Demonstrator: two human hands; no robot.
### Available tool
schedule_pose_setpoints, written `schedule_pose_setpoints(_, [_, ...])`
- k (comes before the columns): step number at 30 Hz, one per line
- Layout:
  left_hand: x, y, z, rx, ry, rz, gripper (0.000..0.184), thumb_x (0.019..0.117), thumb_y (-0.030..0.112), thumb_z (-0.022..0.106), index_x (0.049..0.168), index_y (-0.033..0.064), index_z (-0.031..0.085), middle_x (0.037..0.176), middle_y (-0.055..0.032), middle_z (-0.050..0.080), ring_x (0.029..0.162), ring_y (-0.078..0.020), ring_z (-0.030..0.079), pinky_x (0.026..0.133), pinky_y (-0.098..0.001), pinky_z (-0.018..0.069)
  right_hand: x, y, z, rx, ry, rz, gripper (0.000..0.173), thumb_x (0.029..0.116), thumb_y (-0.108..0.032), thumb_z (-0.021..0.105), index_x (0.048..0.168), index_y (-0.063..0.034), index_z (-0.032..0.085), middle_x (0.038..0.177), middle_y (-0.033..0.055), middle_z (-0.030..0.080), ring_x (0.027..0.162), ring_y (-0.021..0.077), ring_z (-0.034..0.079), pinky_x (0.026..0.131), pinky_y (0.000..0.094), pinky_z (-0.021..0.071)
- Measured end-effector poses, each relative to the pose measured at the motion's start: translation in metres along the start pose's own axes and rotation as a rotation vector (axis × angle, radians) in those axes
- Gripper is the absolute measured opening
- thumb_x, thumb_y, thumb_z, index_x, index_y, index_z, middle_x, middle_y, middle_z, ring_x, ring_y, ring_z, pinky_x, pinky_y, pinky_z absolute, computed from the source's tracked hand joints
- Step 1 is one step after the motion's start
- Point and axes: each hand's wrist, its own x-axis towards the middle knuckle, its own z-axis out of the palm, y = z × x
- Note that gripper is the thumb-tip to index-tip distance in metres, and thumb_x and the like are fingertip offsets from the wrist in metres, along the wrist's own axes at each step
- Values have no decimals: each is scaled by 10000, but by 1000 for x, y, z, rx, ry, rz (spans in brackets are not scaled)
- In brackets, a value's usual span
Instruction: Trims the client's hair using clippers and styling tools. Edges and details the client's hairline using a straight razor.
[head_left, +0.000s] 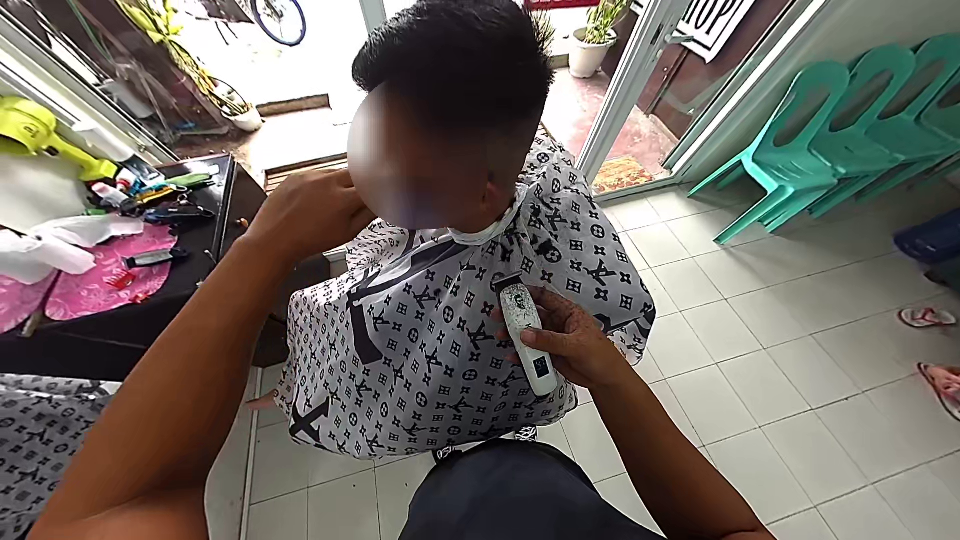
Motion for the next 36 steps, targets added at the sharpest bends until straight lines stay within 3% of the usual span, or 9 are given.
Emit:
schedule_pose_setpoints(5, [32, 14, -41, -37, 84, -20, 425, 1103, 324, 412, 1103, -22, 660, 892, -265, 646, 784, -465, 661, 659, -623, 497, 9, 3, 4, -5, 5, 40, 569, 897, -61, 731, 1408, -32, 484, 1171, 169, 702, 994, 279, 733, 830, 405, 639])
schedule_pose_setpoints(9, [24, -5, -41, 23, -76, 31, 471, 1109, 368, 345, 1013, 1, 624, 824, -209, 594, 728, -438, 634, 609, -611, 485, 9, 3, 4, -7, -60, 21, 585, 892, -73, 759, 1410, -19, 492, 1194, 161, 700, 1016, 283, 730, 840, 415, 640])
schedule_pose_setpoints(12, [1, -9, -26, 36, -193, 46, 425, 1098, 325, 404, 959, 5, 648, 777, -183, 595, 694, -412, 641, 585, -588, 498, 4, 3, -4, -7, -57, 24, 577, 893, -55, 746, 1402, -3, 478, 1199, 157, 697, 1022, 282, 727, 841, 425, 639])
schedule_pose_setpoints(17, [45, 55, -26, -52, 170, -200, 405, 1108, 313, 414, 991, -9, 630, 826, -218, 628, 740, -400, 649, 623, -560, 483, 13, 5, 4, -36, -80, 65, 540, 917, -38, 695, 1413, -14, 482, 1176, 148, 703, 993, 258, 732, 841, 398, 637])
schedule_pose_setpoints(23, [41, 83, -9, 29, 82, -232, 400, 1098, 308, 439, 981, -15, 643, 802, -225, 634, 672, -433, 655, 524, -570, 473, 13, 3, 0, -91, -105, 65, 493, 923, -46, 698, 1379, 16, 524, 1192, 136, 700, 998, 224, 725, 846, 363, 630])
schedule_pose_setpoints(25, [44, 85, -14, 21, 146, -282, 406, 1108, 304, 426, 1011, -28, 638, 824, -244, 641, 699, -444, 655, 549, -583, 469, 17, 4, 1, -97, -76, 89, 472, 934, -55, 691, 1374, 13, 534, 1158, 132, 706, 970, 214, 728, 849, 354, 628])
schedule_pose_setpoints(29, [35, 77, -4, -30, 42, -209, 413, 1097, 322, 432, 953, -7, 636, 804, -217, 640, 702, -430, 667, 551, -588, 495, 27, 5, 2, -2, -76, 55, 440, 969, -76, 622, 1388, -15, 503, 1168, 146, 688, 958, 240, 723, 830, 383, 631])
schedule_pose_setpoints(32, [14, 67, 11, -156, 165, -238, 377, 1094, 297, 461, 1028, 7, 691, 835, -181, 667, 708, -334, 659, 613, -526, 515, 30, -3, 1, 88, -139, -31, 420, 970, -134, 648, 1366, -67, 525, 1192, 145, 696, 954, 249, 731, 804, 389, 636])
schedule_pose_setpoints(36, [15, 61, 15, -31, 206, -290, 405, 1104, 313, 445, 1046, -21, 666, 828, -230, 628, 721, -419, 653, 592, -568, 493, 33, -10, 7, 62, -140, -59, 422, 977, -158, 652, 1374, -96, 526, 1206, 151, 692, 947, 262, 734, 798, 410, 637])
